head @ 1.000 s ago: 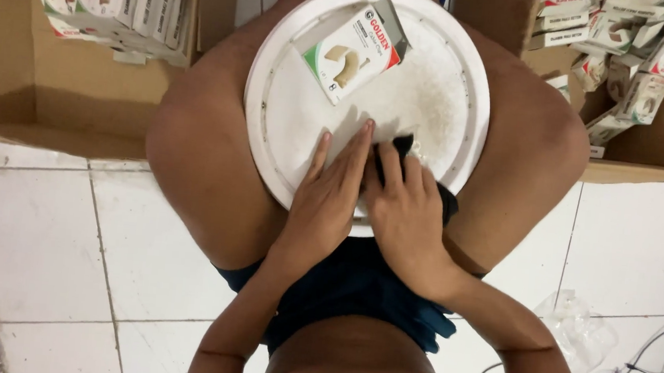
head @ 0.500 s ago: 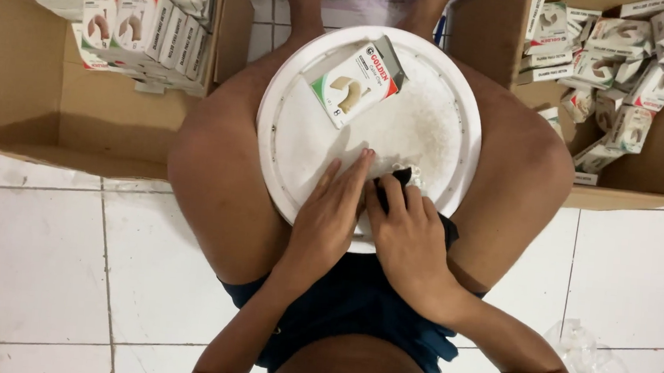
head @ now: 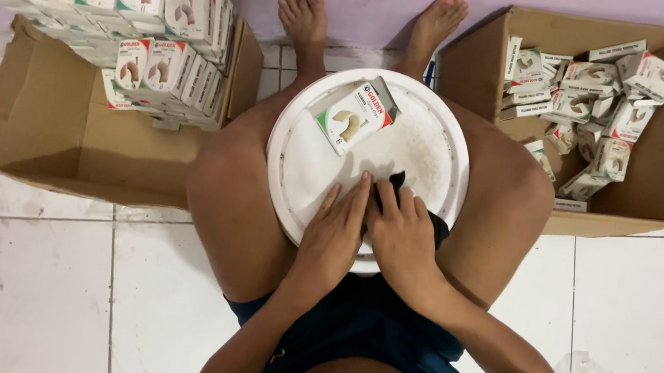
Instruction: Cleaning small hardware boxes with a cloth and emptying their contents into a white bucket while sitting on the floor.
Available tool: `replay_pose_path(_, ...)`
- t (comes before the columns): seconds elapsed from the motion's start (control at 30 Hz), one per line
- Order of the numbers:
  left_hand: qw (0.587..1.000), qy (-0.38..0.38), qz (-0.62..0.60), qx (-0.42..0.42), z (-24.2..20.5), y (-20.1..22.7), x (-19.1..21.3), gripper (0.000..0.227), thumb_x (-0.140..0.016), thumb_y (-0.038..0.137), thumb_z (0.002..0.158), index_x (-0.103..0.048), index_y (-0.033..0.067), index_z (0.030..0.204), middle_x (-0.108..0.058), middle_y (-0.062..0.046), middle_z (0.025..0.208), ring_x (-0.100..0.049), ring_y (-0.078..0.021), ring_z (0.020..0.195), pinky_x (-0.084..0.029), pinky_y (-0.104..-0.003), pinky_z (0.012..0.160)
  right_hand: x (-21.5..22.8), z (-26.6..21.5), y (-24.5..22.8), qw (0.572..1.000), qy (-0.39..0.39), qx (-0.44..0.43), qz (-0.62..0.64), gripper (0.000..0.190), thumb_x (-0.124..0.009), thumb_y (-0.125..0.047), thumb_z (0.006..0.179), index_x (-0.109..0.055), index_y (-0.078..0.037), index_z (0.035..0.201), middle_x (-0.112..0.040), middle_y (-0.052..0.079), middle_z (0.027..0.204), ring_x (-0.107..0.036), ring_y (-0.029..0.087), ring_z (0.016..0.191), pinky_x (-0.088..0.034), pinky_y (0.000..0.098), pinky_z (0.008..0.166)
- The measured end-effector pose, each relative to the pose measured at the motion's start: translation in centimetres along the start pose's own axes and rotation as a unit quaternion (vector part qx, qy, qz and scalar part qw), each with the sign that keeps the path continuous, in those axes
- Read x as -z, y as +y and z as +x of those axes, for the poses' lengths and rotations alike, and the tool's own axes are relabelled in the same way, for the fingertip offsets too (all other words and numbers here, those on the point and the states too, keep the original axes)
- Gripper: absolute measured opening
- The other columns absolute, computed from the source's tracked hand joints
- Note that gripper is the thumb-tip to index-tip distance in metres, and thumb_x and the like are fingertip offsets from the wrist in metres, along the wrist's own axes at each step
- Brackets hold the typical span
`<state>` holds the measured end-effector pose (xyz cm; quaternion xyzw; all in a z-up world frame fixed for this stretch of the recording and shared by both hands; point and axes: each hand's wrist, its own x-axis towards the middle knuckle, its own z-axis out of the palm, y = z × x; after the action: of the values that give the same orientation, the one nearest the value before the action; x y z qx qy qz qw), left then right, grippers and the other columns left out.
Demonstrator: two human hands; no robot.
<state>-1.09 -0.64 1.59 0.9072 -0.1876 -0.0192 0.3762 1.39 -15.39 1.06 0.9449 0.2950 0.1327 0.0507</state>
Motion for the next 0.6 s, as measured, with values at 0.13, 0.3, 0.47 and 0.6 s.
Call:
replay_pose_path(0.13,1.000,-0.007,-0.010,-0.007,0.1,0.0,0.3,0.082,-0.040,-0.019,0.090,-0.004,-0.0051,0.163,-0.036,-0.027,0.161,-0.038,-0.0311,0.149,-0.010,-0.048,0.129,-0.9,-2.1,-0.5,0.999,-0.043,0.006,-0.008,0.020,-0.067,-0.010,0.090,-0.074,-0.012,0.108,-0.059,0.006,0.112,-0.053,0.021,0.080,-0.043,0.0347,0.069)
replay_pose_path(0.3,0.998,-0.022,0.050,0.002,0.1,-0.4,-0.3,0.083,-0.046,-0.010,0.094,-0.002,-0.0016,0.164,-0.038,-0.023,0.160,-0.038,-0.0265,0.149,-0.011,-0.044,0.129,-0.2,0.3,0.6,0.998,-0.009,-0.021,0.064,0.019,-0.066,-0.010,0.089,-0.074,-0.012,0.106,-0.060,0.008,0.114,-0.059,0.026,0.088,-0.046,0.0366,0.073)
replay_pose_path(0.47,0.998,-0.006,0.063,-0.026,0.2,-0.1,-0.6,0.068,-0.044,-0.005,0.097,-0.017,-0.0028,0.160,-0.035,-0.020,0.164,-0.037,-0.0268,0.151,-0.019,-0.043,0.129,2.4,-1.2,-0.4,0.999,-0.011,-0.017,0.046,0.032,-0.059,-0.001,0.086,-0.068,-0.004,0.117,-0.059,0.010,0.107,-0.056,0.027,0.087,-0.051,0.0365,0.074)
replay_pose_path(0.6,0.992,0.014,0.118,-0.031,0.3,-0.5,-1.6,0.063,-0.040,-0.004,0.097,-0.023,-0.0036,0.158,-0.042,-0.020,0.160,-0.041,-0.0278,0.148,-0.024,-0.041,0.128,2.0,0.1,1.1,0.982,-0.070,-0.089,0.153,0.040,-0.057,-0.017,0.094,-0.061,-0.009,0.133,-0.061,0.007,0.119,-0.062,0.030,0.091,-0.055,0.0412,0.074)
